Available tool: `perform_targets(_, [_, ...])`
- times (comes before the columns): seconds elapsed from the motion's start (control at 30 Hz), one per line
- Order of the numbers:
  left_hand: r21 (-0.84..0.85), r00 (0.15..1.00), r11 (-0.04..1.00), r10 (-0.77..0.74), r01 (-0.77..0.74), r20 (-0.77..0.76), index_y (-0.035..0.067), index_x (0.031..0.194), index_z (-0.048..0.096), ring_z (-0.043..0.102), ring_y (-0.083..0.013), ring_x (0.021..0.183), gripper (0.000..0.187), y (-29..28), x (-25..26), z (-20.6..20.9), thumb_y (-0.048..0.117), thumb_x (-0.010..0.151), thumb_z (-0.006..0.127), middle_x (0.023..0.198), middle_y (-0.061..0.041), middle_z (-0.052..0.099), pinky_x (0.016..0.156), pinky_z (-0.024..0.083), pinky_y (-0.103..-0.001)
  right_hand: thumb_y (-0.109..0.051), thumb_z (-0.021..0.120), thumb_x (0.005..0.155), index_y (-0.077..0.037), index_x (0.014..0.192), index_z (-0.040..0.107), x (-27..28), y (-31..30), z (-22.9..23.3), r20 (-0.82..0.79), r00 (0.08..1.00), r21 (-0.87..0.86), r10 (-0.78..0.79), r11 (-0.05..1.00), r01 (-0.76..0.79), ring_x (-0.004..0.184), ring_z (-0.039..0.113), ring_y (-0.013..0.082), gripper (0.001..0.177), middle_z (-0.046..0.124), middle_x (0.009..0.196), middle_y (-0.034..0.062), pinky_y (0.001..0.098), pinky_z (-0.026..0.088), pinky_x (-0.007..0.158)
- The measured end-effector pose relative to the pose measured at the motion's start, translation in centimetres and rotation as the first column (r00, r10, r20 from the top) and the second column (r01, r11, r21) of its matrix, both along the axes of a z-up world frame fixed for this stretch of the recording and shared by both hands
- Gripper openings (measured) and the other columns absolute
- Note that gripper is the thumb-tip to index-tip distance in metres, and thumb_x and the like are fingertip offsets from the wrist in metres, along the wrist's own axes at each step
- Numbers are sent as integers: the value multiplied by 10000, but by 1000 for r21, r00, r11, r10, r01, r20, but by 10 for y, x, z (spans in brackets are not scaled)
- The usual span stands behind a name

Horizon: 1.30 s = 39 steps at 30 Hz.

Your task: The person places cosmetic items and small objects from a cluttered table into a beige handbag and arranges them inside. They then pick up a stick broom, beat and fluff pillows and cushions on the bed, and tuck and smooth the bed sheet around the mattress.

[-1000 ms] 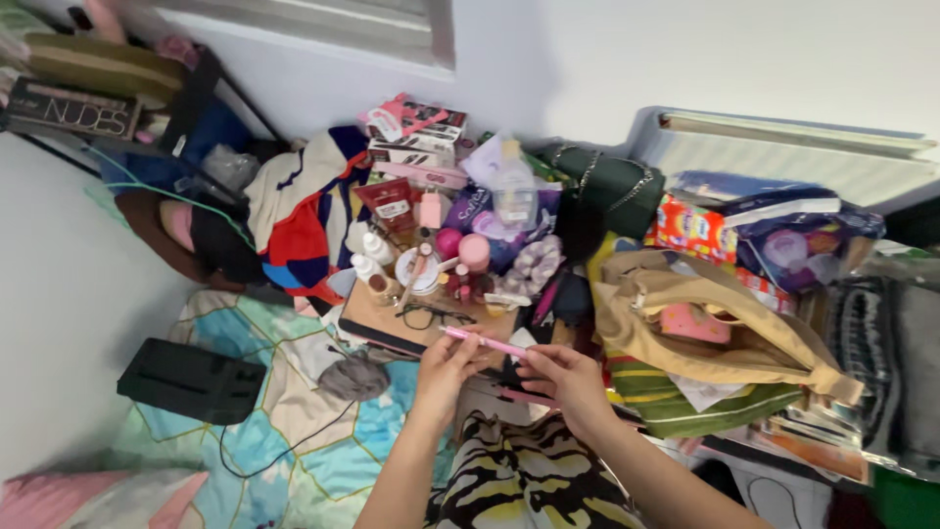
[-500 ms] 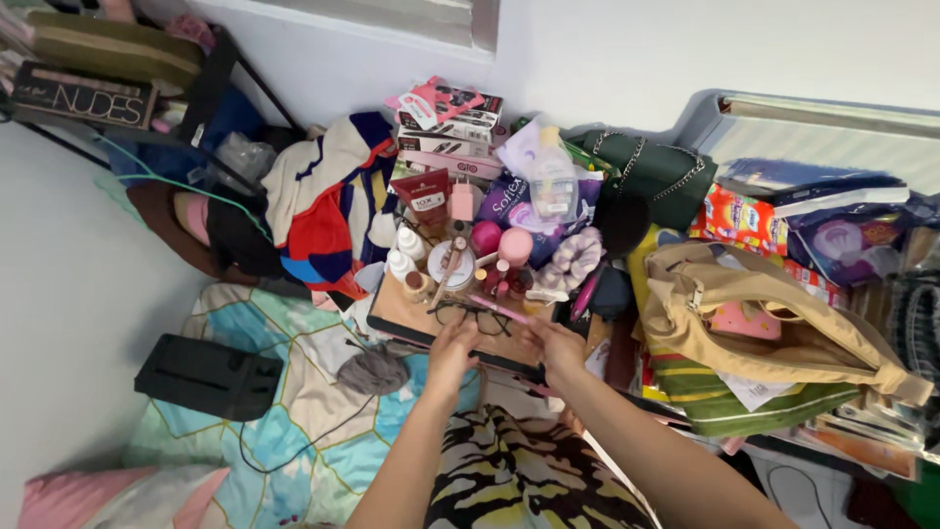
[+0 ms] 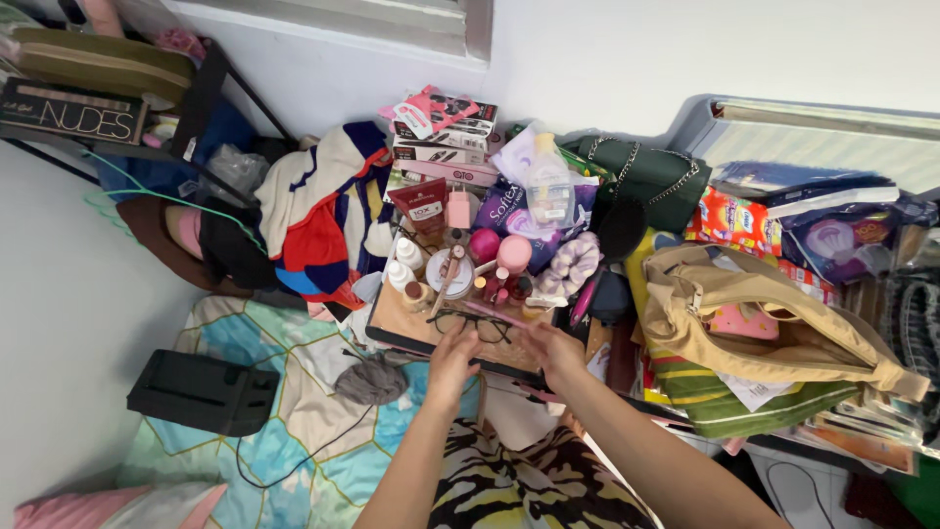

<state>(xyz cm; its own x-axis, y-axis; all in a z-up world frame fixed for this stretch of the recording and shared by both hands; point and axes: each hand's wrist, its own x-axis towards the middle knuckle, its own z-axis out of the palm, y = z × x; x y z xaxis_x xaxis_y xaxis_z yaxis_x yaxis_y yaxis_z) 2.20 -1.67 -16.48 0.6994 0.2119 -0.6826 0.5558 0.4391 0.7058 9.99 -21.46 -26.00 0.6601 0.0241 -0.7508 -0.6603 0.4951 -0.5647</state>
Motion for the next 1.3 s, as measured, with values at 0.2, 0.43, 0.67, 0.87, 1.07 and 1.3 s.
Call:
perform_targets(0.2, [86, 990, 992, 79, -90, 120, 59, 1512, 504, 647, -229, 1157, 593, -14, 6, 5, 228, 963, 649, 1351, -121, 663, 929, 530, -343, -31, 674, 903, 40, 1350, 517, -9, -13, 35, 32, 994, 12, 104, 994, -105, 1127, 678, 270, 479, 702, 1170, 129, 378, 556, 999])
perform_targets(0.43, [320, 850, 870, 186, -376, 493, 28, 1379, 507, 686, -144, 1087, 353, -38, 12, 56, 79, 1029, 505, 1178, -89, 740, 934, 527, -262, -13, 729, 863, 2, 1212, 664, -26, -42, 134, 371, 906, -301, 203, 949, -90, 915, 706, 172, 355, 717, 1057, 102, 329, 610, 786])
perform_targets(0.67, [365, 814, 853, 113, -374, 570, 13, 1369, 510, 668, -140, 1048, 344, -79, 24, 93, 56, 1028, 525, 1146, -97, 720, 905, 513, -267, -12, 731, 956, -9, 1114, 643, -8, -169, 203, 765, 616, -480, 190, 805, 348, 863, 676, 87, 180, 696, 1010, 27, 242, 574, 755])
perform_targets(0.87, [368, 840, 912, -53, -179, 540, 59, 1356, 550, 660, -129, 995, 358, -155, 48, 138, 78, 998, 565, 1128, -68, 712, 842, 526, -264, -43, 698, 1040, -16, 1201, 656, -9, -300, 243, 697, 665, -700, 267, 455, 551, 979, 660, 90, 169, 703, 1087, 28, 236, 544, 807])
perform_targets(1.07, [781, 621, 618, -576, -95, 532, 95, 1197, 666, 630, -252, 1148, 248, -231, 82, 176, 140, 953, 665, 1182, -50, 713, 1017, 477, -401, -39, 729, 912, -15, 1015, 729, -10, -338, 242, 430, 735, -897, 525, 157, 414, 802, 741, 203, 106, 746, 1005, 118, 307, 571, 677])
perform_targets(1.3, [1000, 366, 24, -930, -6, 24, 152, 848, 813, 289, -371, 1463, 179, -302, 121, 164, 302, 837, 717, 1512, -98, 474, 1096, 37, -818, -23, 689, 803, -68, 924, 751, 27, -348, 214, 240, 546, -964, 803, 131, 231, 860, 729, 335, 143, 748, 935, 146, 409, 588, 784])
